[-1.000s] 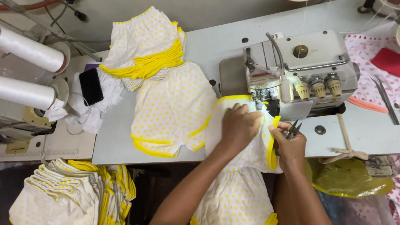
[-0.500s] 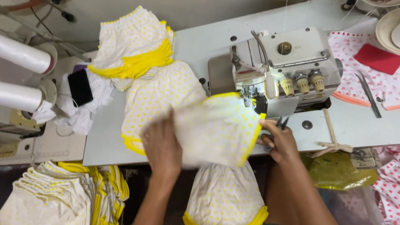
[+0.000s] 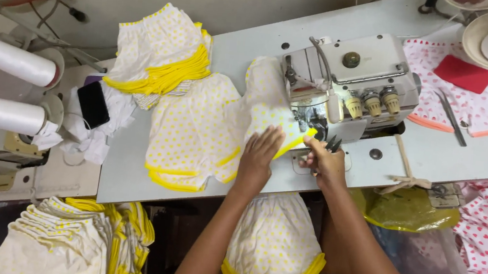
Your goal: Trimming loose threads from finished baby shorts using snips and stacking them on a work table.
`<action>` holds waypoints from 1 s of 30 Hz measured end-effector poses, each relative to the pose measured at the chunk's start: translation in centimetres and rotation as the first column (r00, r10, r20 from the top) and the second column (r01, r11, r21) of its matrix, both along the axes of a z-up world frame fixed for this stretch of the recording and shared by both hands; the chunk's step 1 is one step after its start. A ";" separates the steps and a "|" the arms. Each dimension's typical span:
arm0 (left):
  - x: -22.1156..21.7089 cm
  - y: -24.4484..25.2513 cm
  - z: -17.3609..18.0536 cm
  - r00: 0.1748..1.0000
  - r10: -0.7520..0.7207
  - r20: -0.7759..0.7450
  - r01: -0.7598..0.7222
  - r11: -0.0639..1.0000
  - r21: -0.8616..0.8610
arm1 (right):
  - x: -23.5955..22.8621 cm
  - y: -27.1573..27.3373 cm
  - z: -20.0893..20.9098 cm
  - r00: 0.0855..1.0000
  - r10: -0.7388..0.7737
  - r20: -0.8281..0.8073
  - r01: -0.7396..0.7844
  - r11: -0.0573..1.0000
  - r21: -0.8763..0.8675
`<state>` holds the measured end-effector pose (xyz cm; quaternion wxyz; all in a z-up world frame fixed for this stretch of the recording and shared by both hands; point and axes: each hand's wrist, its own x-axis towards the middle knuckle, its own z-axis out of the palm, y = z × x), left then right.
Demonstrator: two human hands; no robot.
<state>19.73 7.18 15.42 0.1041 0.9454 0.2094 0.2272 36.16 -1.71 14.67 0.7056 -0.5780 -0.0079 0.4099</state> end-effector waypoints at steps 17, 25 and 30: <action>1.9 12.4 -4.1 0.758 0.650 -0.049 -0.298 0.278 -0.913 | -1.1 -5.5 1.1 0.988 0.149 0.038 -0.148 0.988 -0.035; -2.7 3.3 5.8 0.981 -0.181 -0.073 0.179 0.983 -0.030 | -0.8 -4.0 1.5 0.959 0.257 0.121 -0.258 0.966 -0.009; -1.0 1.7 4.2 0.942 0.063 -0.329 -0.044 0.997 0.067 | -1.7 -2.9 -2.0 0.896 0.326 0.301 -0.260 0.936 -0.239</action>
